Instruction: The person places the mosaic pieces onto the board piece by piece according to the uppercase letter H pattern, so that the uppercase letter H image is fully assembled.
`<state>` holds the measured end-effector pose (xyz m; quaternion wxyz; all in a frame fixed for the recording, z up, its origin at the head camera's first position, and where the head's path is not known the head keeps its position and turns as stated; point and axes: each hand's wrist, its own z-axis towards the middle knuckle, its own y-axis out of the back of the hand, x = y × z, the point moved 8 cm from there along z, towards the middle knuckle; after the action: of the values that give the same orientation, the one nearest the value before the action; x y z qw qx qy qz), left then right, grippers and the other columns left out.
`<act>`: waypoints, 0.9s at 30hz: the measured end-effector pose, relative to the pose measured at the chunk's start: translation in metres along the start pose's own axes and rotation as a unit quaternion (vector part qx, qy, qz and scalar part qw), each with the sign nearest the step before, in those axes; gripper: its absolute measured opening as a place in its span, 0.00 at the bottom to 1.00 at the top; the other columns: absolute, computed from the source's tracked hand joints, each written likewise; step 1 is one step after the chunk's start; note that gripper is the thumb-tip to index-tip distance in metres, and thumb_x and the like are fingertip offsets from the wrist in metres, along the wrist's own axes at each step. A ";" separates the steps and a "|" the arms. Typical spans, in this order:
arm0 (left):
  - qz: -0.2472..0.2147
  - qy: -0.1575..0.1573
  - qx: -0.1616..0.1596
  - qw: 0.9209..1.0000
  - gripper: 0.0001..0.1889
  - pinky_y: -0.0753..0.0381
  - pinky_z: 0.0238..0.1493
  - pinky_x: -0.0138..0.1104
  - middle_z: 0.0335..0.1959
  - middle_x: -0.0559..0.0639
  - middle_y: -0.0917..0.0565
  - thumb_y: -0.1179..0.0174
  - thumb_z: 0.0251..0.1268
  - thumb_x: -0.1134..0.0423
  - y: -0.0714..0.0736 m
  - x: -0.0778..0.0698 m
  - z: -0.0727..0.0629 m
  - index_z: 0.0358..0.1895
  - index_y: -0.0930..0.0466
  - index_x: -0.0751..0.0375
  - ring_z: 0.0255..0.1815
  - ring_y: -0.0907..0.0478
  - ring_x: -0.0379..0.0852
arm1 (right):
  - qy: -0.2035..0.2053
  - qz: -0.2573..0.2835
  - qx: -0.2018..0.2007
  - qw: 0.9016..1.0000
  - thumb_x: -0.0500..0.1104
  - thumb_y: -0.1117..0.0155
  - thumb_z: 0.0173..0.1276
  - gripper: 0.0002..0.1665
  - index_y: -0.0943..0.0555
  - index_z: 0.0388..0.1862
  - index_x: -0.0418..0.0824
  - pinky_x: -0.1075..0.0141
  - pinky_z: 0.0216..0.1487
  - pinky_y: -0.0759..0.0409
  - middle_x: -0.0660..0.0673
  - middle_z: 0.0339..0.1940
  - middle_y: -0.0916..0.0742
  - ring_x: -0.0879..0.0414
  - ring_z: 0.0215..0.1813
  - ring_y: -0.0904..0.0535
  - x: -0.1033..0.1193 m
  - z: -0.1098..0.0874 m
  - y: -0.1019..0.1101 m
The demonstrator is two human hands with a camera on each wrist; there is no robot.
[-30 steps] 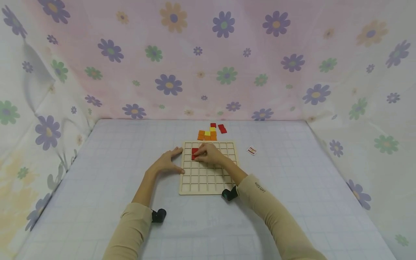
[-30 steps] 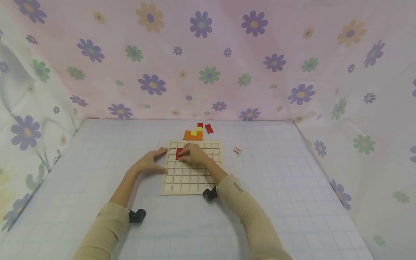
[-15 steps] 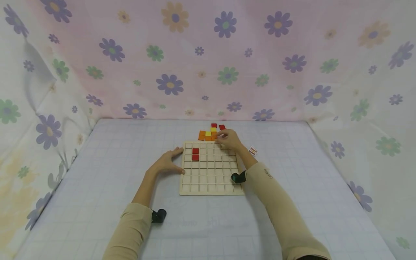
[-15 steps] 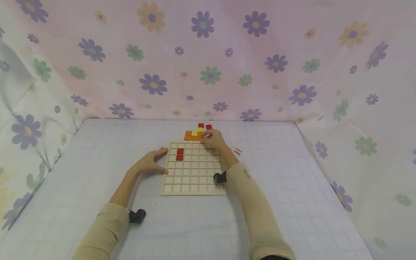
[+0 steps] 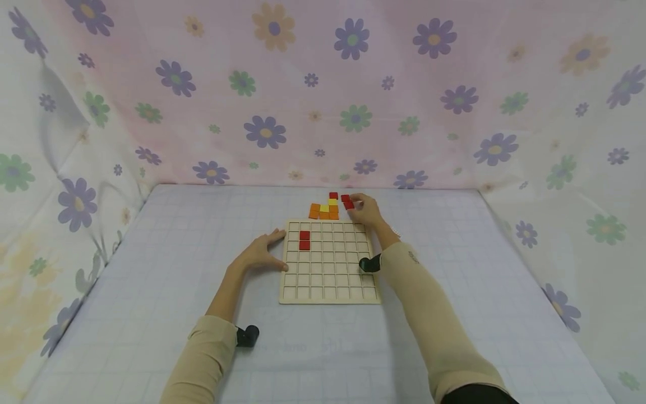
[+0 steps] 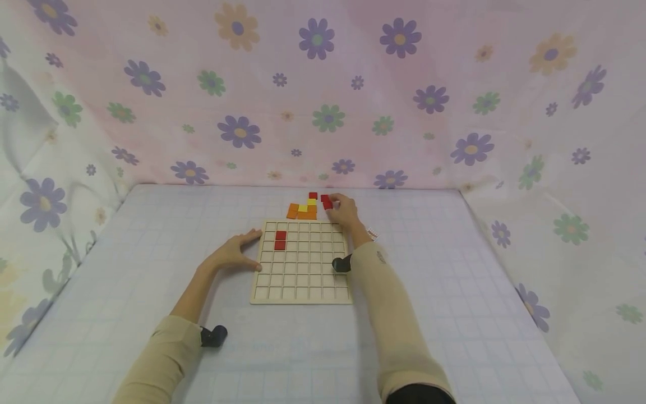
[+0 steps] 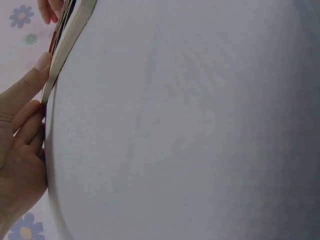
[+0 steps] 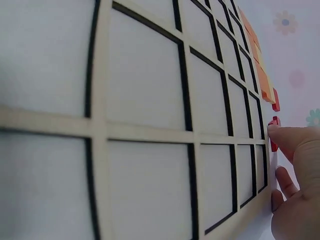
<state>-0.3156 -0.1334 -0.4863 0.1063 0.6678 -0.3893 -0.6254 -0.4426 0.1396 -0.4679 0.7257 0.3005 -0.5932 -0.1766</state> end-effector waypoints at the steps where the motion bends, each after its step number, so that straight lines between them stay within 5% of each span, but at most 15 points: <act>1: -0.002 0.000 0.000 1.000 0.52 0.60 0.70 0.59 0.75 0.58 0.49 0.24 0.39 0.54 0.000 0.000 0.000 0.72 0.43 0.58 0.74 0.58 0.66 | 0.004 -0.001 0.002 1.000 0.33 0.39 0.62 0.26 0.28 0.60 0.29 0.48 0.58 0.28 0.31 0.55 0.21 0.38 0.55 0.29 0.000 0.000 -0.001; 19: -0.002 0.017 -0.001 1.000 0.53 0.59 0.70 0.60 0.75 0.56 0.49 0.24 0.38 0.54 -0.001 0.002 0.000 0.72 0.43 0.56 0.74 0.60 0.66 | -0.023 -0.019 0.018 0.999 0.38 0.34 0.59 0.23 0.23 0.51 0.27 0.53 0.50 0.23 0.31 0.48 0.19 0.42 0.48 0.25 0.000 -0.008 -0.007; 27: -0.003 0.014 -0.001 1.000 0.52 0.59 0.70 0.60 0.75 0.57 0.49 0.24 0.39 0.54 0.000 0.001 -0.001 0.72 0.43 0.57 0.74 0.59 0.66 | -0.018 0.053 0.027 0.998 0.39 0.31 0.58 0.23 0.21 0.49 0.27 0.57 0.48 0.20 0.31 0.47 0.18 0.43 0.45 0.22 0.009 -0.015 -0.008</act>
<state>-0.3151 -0.1344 -0.4870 0.1101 0.6778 -0.3852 -0.6165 -0.4250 0.1316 -0.4679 0.7151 0.2847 -0.6256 -0.1273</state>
